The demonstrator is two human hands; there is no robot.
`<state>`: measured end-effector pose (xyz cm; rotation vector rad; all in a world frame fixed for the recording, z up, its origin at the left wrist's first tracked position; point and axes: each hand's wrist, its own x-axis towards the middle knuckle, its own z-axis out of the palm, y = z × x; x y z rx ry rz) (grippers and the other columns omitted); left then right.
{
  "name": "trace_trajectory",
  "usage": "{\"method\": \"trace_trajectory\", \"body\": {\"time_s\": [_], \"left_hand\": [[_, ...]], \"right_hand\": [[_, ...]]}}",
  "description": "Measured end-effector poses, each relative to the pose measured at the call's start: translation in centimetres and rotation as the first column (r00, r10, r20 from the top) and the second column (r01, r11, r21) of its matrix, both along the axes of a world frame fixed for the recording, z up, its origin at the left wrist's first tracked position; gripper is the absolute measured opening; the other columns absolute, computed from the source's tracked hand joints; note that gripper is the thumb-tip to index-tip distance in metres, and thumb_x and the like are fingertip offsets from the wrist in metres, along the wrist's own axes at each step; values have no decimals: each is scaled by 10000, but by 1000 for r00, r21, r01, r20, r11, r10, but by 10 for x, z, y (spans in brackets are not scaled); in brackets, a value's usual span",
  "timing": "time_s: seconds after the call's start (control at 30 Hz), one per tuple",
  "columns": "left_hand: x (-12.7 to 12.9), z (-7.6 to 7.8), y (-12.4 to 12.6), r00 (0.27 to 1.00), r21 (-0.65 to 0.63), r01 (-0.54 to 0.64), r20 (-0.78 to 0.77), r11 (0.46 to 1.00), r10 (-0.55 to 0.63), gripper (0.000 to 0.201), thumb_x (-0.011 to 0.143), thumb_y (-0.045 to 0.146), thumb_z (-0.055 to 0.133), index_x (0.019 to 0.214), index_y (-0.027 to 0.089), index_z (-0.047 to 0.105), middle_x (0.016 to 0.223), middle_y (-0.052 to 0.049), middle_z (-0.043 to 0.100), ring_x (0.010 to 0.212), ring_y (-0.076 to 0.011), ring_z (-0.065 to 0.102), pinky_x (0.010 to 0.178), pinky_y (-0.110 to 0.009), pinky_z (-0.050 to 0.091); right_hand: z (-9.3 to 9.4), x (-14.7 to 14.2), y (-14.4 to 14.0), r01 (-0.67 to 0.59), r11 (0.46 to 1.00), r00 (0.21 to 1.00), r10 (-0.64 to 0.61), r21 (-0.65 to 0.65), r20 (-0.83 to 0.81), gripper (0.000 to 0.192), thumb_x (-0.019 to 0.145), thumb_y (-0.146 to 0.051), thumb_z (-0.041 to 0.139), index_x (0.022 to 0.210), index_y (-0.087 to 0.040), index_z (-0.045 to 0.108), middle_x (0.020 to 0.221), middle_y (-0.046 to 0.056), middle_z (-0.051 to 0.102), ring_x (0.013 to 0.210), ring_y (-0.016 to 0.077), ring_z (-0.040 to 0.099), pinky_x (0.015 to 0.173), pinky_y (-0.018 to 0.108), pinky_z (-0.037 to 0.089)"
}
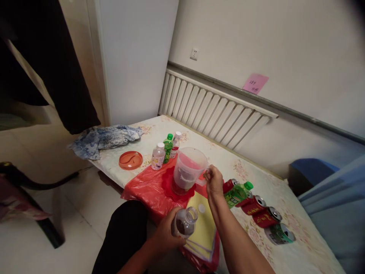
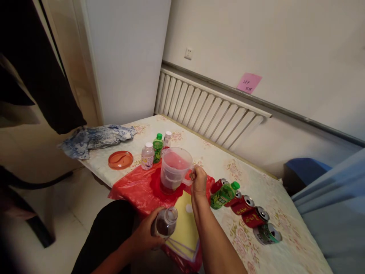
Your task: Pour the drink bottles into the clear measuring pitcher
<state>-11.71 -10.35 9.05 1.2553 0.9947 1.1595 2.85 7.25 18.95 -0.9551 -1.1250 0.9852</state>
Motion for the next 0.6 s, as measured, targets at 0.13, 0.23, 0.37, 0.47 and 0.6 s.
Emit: {"method": "trace_trajectory", "body": {"time_s": [0.13,0.23,0.37,0.47,0.6], "left_hand": [[0,-8,1,1000,17,13,25,1000,-13,769,554,195,756,1272,211,482,1168,-51,641,1051,-261,609,899,-341,482],[0,-14,2,999,28,21,31,999,-22,774,561,207,767,1279,212,477,1186,-53,637,1064,-261,605,919,-348,476],[0,-10,2,999,25,27,34,999,-28,763,550,213,772,1261,214,494,1147,-41,650,1027,-252,612,893,-339,480],[0,-2,1,999,11,25,43,1000,-25,757,542,181,756,1254,205,499,1158,-48,645,1046,-259,606,902,-339,470],[0,6,-3,999,-44,21,34,999,-20,761,565,142,737,1277,204,479,1180,-59,637,1072,-267,601,913,-350,471]], "right_hand": [[-20,-9,3,22,1000,1000,-22,-4,1,298,787,-336,483,552,-240,326,503,-81,292,466,98,253,470,253,260],[-31,-12,2,42,999,999,-42,-4,19,288,791,-333,463,561,-243,314,510,-80,285,464,101,251,472,253,281],[-42,-11,2,56,998,994,-55,0,93,308,826,-392,410,575,-248,303,504,-80,285,456,106,284,478,252,324],[-46,-1,5,40,999,978,-41,5,204,344,860,-476,388,614,-235,403,540,-56,419,502,120,417,537,258,404],[-51,30,7,40,999,909,-38,5,416,459,898,-559,336,939,-184,599,838,38,654,734,176,602,678,296,480]]}}
